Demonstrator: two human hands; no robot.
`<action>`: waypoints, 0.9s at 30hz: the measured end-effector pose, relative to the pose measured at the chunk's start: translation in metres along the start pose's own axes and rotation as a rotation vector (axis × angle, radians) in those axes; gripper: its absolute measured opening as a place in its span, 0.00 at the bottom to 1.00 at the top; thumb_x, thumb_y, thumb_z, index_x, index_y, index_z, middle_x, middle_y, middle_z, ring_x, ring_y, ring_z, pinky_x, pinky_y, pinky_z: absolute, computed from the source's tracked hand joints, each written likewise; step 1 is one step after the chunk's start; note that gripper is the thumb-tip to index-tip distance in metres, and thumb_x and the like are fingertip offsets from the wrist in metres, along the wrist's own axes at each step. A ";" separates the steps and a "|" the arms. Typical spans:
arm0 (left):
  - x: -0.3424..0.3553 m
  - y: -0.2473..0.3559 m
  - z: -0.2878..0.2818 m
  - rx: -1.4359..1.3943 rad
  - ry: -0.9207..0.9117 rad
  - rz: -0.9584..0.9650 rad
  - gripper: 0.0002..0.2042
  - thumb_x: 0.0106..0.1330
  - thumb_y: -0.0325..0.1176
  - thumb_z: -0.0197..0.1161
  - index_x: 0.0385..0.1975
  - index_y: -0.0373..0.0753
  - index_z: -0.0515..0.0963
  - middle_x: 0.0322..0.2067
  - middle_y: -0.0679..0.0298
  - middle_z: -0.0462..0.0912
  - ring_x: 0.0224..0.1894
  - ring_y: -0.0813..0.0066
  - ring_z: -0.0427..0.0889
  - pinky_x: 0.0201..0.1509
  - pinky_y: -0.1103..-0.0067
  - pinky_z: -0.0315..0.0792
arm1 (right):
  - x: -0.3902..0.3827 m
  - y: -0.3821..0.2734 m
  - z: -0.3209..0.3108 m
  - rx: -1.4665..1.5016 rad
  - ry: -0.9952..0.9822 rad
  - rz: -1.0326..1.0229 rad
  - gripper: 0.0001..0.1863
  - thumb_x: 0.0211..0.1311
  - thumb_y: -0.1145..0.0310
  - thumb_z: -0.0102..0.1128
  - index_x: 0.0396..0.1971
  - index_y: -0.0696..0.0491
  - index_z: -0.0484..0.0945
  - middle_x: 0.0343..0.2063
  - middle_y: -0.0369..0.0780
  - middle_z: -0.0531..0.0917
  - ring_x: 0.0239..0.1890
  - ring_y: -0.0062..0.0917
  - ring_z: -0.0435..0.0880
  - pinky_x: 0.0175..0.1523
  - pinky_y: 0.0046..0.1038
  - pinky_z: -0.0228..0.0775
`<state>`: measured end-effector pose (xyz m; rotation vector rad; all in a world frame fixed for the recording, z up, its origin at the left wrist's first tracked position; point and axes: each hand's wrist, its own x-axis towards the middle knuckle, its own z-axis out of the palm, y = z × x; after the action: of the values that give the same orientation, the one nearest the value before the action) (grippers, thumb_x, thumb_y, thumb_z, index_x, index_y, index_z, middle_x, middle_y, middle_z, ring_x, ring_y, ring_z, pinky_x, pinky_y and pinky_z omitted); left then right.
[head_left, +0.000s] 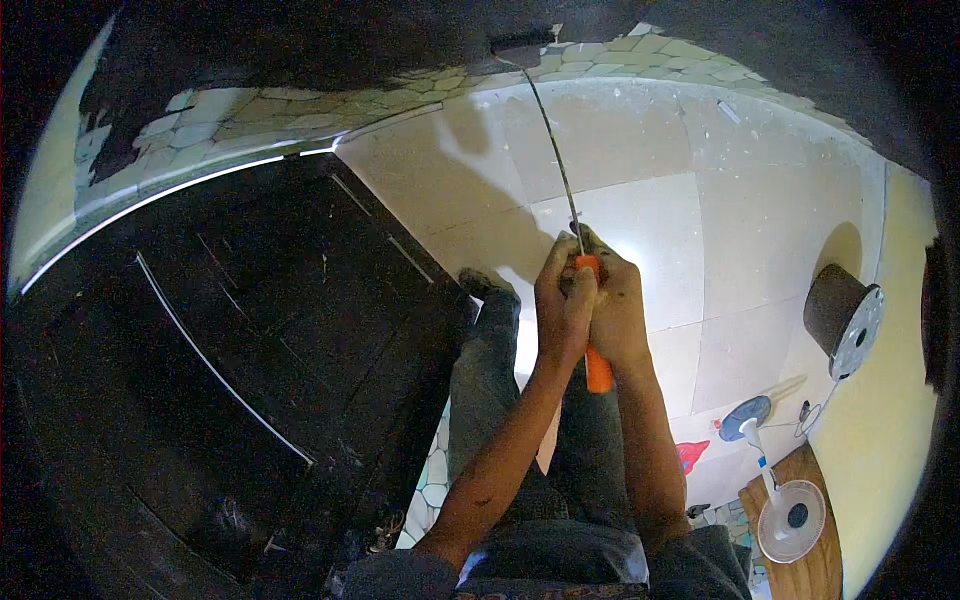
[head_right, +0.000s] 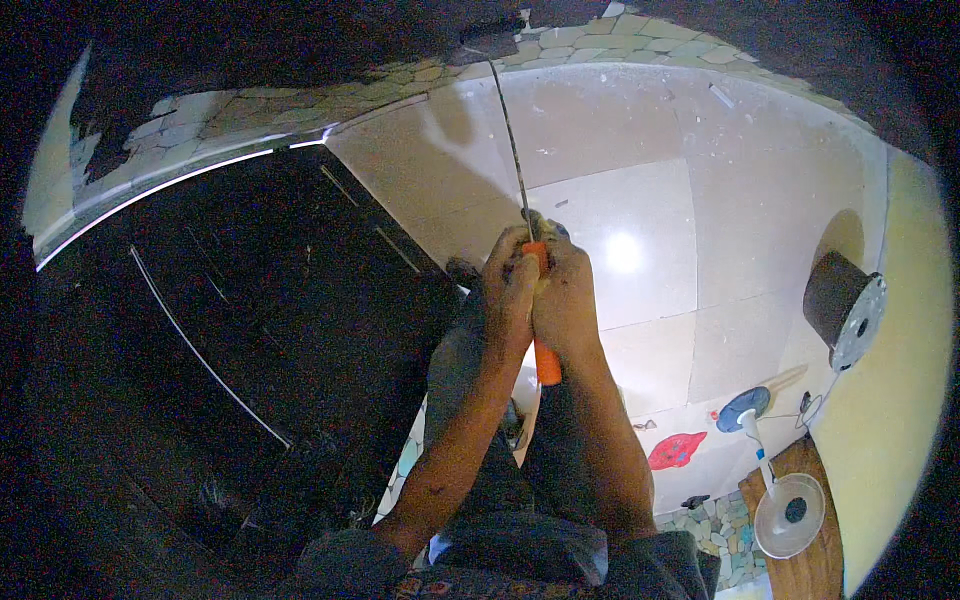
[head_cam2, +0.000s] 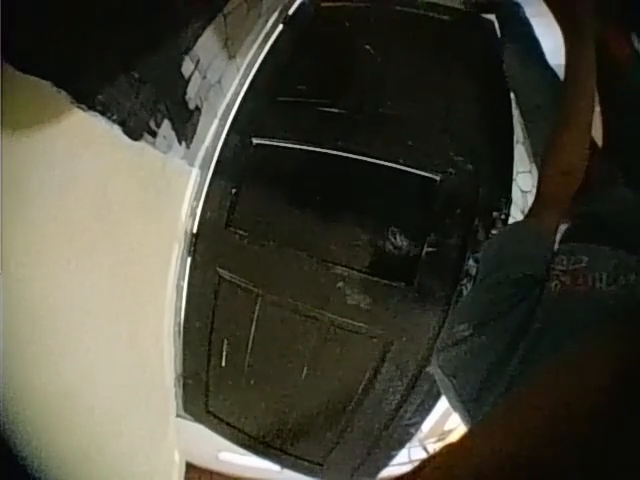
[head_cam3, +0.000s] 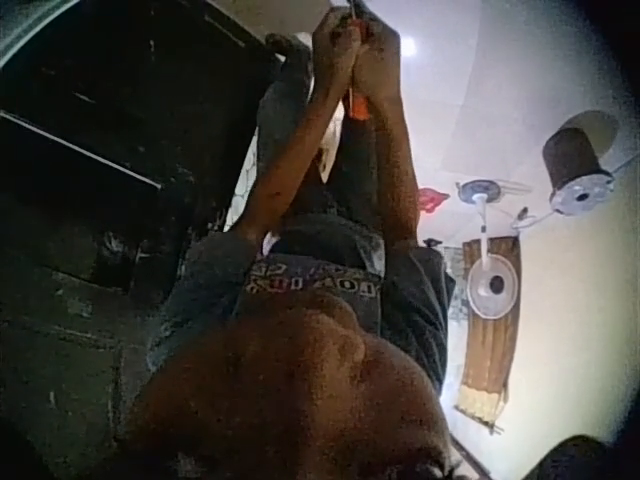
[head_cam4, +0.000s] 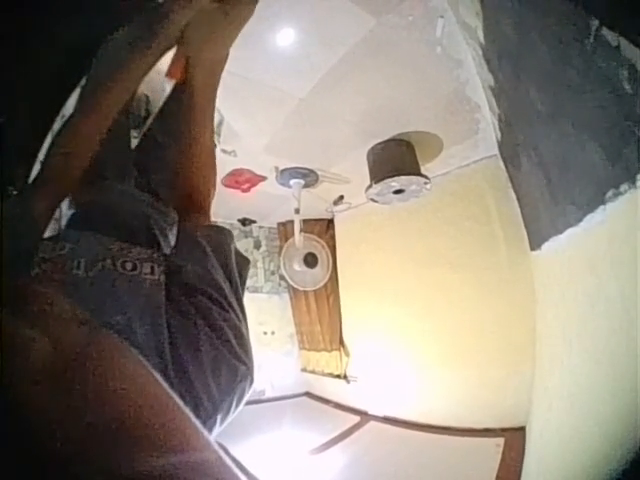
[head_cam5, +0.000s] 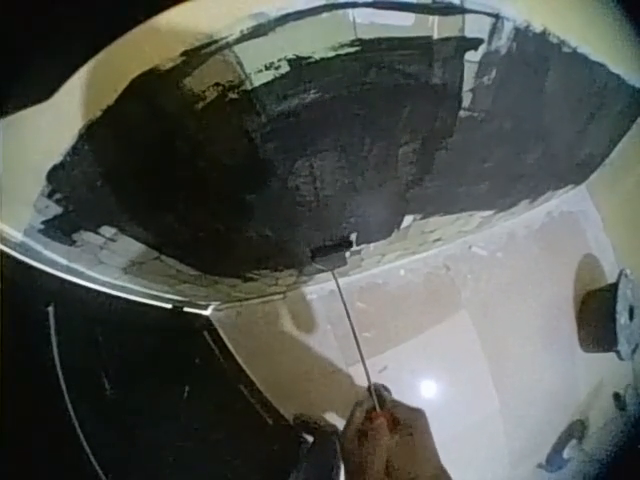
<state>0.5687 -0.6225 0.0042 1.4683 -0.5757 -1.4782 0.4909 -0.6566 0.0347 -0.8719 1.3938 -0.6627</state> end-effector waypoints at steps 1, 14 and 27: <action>0.006 -0.001 -0.001 -0.063 -0.033 0.040 0.19 0.63 0.38 0.54 0.49 0.32 0.69 0.36 0.61 0.74 0.37 0.76 0.72 0.44 0.81 0.68 | 0.001 0.000 0.001 0.004 -0.001 0.004 0.15 0.54 0.74 0.55 0.39 0.67 0.78 0.27 0.40 0.80 0.31 0.19 0.76 0.38 0.22 0.72; -0.049 0.047 0.004 0.055 0.046 -0.038 0.21 0.64 0.41 0.55 0.52 0.32 0.69 0.39 0.63 0.74 0.40 0.80 0.72 0.46 0.81 0.69 | -0.045 -0.034 0.005 -0.075 0.026 -0.020 0.19 0.56 0.70 0.53 0.47 0.63 0.74 0.27 0.46 0.81 0.32 0.26 0.81 0.39 0.27 0.73; -0.060 0.067 0.018 -0.012 0.020 -0.034 0.18 0.63 0.37 0.53 0.49 0.33 0.69 0.37 0.63 0.73 0.40 0.80 0.71 0.47 0.81 0.67 | -0.054 -0.059 -0.001 -0.042 0.059 0.023 0.18 0.56 0.69 0.54 0.44 0.65 0.74 0.29 0.49 0.81 0.30 0.28 0.80 0.36 0.28 0.72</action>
<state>0.5616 -0.6063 0.0942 1.4881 -0.5308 -1.4898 0.4909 -0.6436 0.1135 -0.8738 1.4732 -0.6478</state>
